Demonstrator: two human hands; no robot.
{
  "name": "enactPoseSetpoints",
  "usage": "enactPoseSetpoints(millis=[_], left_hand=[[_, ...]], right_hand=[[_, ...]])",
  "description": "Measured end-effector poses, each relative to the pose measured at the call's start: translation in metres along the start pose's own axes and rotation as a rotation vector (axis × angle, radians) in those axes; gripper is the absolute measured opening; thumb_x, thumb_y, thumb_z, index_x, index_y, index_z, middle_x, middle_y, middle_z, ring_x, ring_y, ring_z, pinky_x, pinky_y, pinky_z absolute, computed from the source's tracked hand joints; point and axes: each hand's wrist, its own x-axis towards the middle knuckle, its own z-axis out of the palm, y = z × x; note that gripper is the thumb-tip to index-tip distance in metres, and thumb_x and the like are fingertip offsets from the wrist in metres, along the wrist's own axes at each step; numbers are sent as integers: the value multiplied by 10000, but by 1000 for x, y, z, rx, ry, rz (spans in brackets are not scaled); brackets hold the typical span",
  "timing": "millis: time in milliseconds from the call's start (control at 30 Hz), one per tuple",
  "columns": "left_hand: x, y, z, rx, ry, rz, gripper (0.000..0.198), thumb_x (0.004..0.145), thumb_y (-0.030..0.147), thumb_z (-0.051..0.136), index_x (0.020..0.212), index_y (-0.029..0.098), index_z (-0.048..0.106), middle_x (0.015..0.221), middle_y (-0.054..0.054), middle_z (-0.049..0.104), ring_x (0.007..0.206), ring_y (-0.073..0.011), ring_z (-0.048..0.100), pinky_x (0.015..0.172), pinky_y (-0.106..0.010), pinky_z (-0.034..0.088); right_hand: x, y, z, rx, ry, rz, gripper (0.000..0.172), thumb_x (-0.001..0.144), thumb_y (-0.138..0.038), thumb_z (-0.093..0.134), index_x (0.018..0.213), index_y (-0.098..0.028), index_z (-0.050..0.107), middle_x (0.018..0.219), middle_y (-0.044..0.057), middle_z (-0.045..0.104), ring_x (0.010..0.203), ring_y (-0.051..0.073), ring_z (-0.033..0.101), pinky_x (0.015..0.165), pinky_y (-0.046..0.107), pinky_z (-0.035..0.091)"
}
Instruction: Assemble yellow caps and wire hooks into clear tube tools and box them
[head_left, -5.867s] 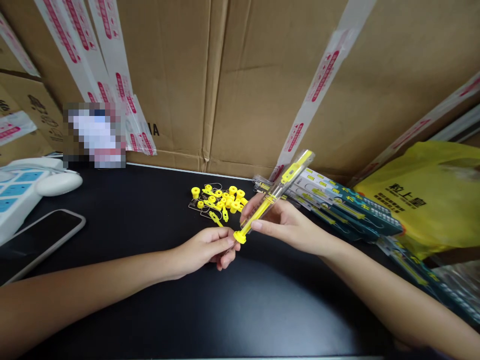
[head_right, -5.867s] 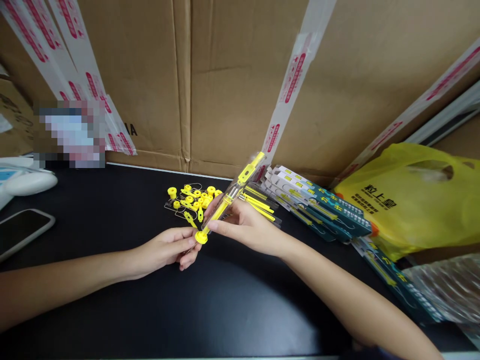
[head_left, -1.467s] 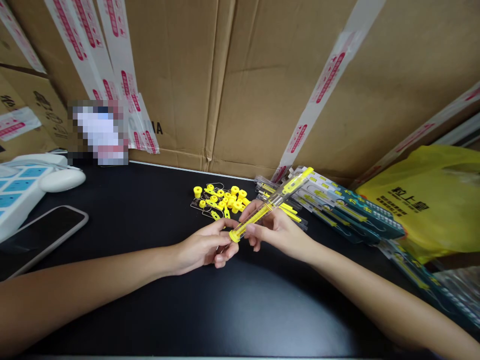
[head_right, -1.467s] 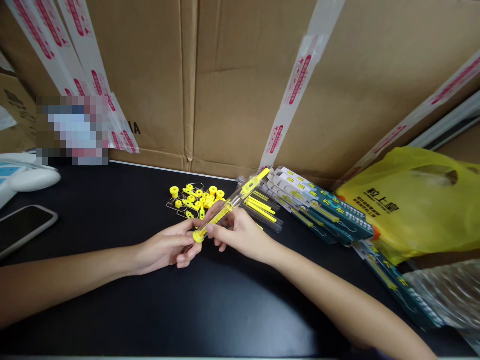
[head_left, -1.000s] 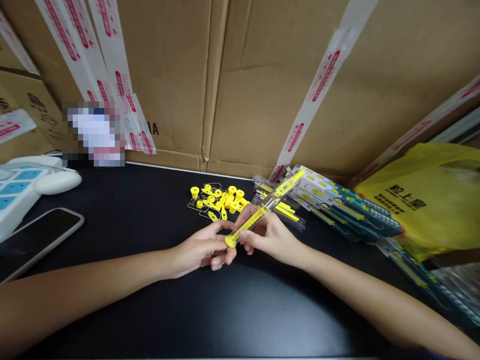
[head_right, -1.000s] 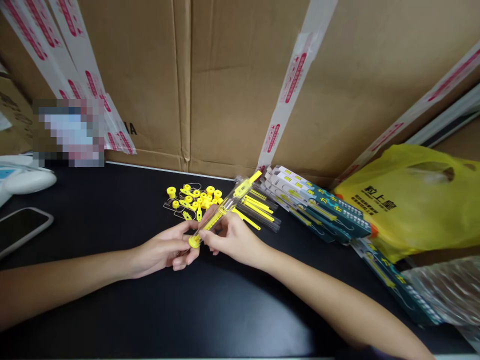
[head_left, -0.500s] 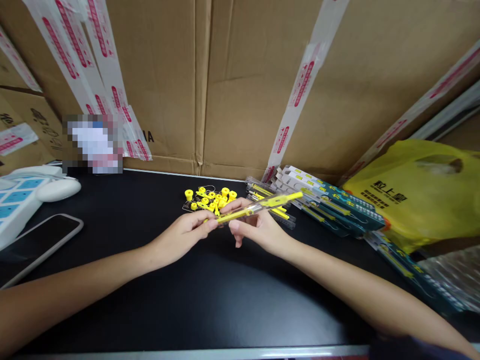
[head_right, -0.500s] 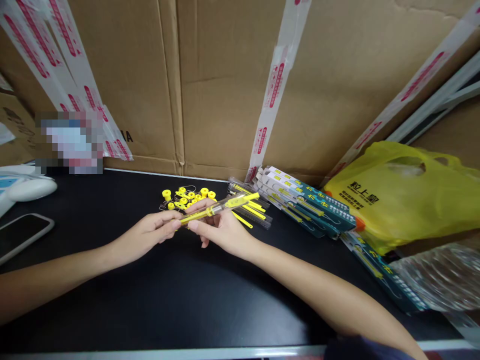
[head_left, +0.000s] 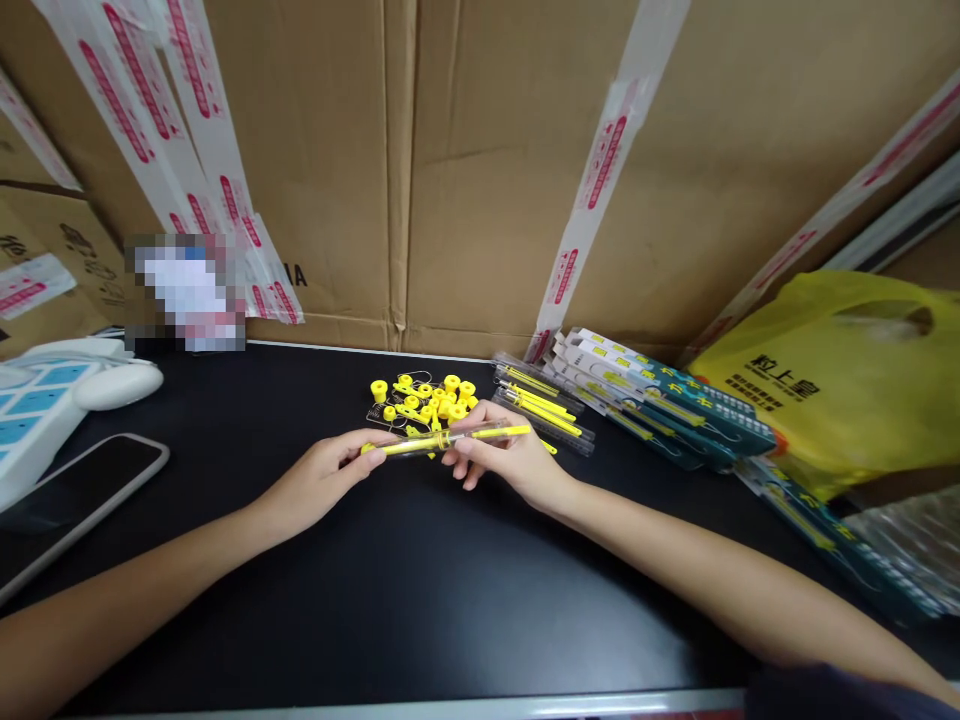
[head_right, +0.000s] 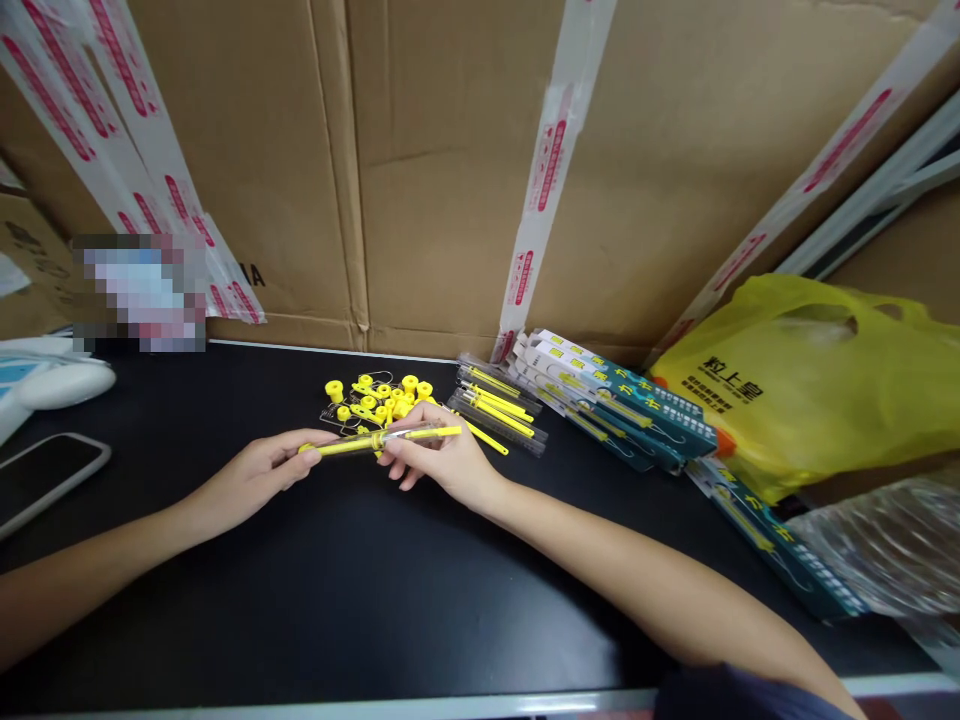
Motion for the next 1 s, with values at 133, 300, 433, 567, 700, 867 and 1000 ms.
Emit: enactPoseSetpoints(millis=[133,300,433,567,700,867,1000], left_hand=[[-1,0,0,-25,34,8,392,895,482,497,1129,200,636,962,-27,662,826,-166,568,713,-248,420],[-4,6,-4,75,82,-1,321,871,506,524,879,194,595,702,39,526,626,-121,455,569,-222,332],[-7,9,-6,152,84,10,343,918,501,426,768,200,491,633,52,440,582,-121,407,563,-235,305],[-4,6,-6,96,76,44,309,915,493,432,911,209,553,816,6,590,753,-166,522,665,-244,368],[-1,2,-8,45,94,36,331,919,487,425,933,203,594,790,7,577,728,-159,514,663,-243,368],[1,-7,-14,18,209,11,334,904,498,451,926,198,596,709,23,511,653,-139,462,597,-234,347],[4,-11,-19,31,235,-8,349,904,508,442,906,193,593,645,32,475,603,-132,431,566,-231,337]], right_hand=[[0,-2,1,20,-22,-16,276,752,-323,753,857,-159,557,712,19,728,547,111,668,448,198,555],[-3,1,6,72,-71,24,296,732,-310,774,868,-167,552,773,37,749,575,121,693,467,203,569],[-3,6,10,97,-94,61,303,735,-311,772,878,-168,547,823,51,756,609,130,714,485,203,575],[-1,10,12,135,-93,117,320,732,-316,773,888,-172,534,838,51,756,602,135,718,489,207,577],[2,10,9,139,-122,139,361,719,-310,783,960,-169,554,865,53,751,600,132,714,493,213,585],[9,9,-5,116,-130,107,431,701,-272,793,1036,-194,533,830,15,737,586,125,696,466,215,588],[16,7,-16,78,-78,92,414,706,-272,788,1031,-192,544,820,3,722,580,110,681,454,201,582]])
